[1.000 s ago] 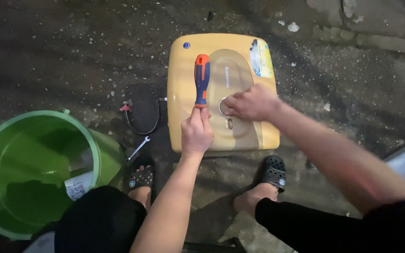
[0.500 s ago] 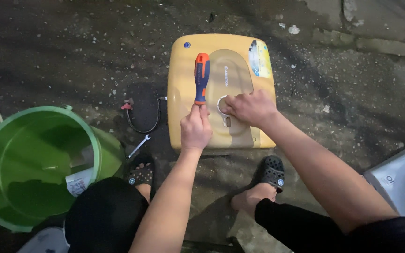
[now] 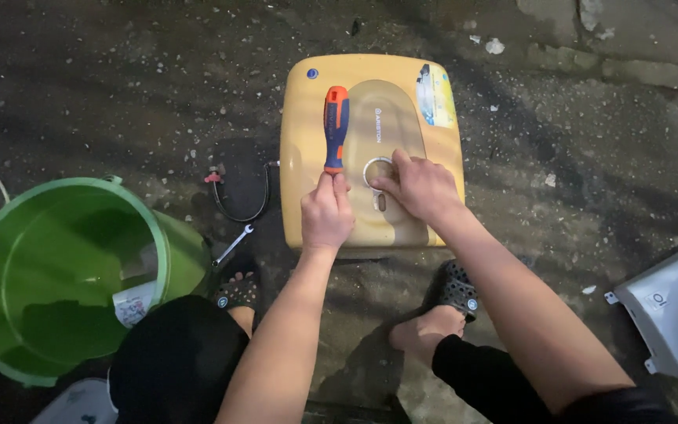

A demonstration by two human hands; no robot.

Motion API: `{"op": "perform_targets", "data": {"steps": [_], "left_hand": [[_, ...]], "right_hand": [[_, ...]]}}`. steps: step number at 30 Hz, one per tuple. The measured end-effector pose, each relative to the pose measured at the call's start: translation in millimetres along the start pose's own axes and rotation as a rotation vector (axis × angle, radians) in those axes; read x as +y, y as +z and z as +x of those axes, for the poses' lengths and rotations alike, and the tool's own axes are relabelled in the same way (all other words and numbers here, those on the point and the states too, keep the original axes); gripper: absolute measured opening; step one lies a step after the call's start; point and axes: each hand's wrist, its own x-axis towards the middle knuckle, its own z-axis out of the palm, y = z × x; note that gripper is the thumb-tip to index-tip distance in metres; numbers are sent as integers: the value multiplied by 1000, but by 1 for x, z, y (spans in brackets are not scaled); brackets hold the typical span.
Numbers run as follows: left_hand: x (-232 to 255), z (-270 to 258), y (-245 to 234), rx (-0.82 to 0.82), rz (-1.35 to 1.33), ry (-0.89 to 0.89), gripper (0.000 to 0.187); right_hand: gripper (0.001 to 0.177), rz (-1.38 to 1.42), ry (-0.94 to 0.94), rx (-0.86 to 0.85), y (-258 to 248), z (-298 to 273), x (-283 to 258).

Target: Disassembling and repairing a small yellow appliance using a screwdriver.

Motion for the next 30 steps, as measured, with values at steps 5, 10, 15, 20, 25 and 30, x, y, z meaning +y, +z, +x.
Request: {"op": "perform_targets", "data": {"steps": [5, 10, 15, 20, 25, 30], "left_hand": [[-1, 0, 0, -2, -20, -14, 34], [-5, -1, 3, 9, -7, -21, 32], [3, -1, 0, 22, -21, -18, 30], [1, 0, 0, 33, -18, 7, 29], [-1, 0, 1, 38, -10, 13, 30], [2, -1, 1, 7, -1, -14, 32]], "right_hand": [[58, 93, -45, -59, -28, -9, -12], [54, 85, -121, 24, -19, -9, -11], [56, -12, -87, 147, -4, -9, -14], [51, -24, -53, 370, 23, 2, -16], [53, -52, 31, 377, 27, 18, -25], [60, -21, 36, 289, 12, 15, -32]]}}
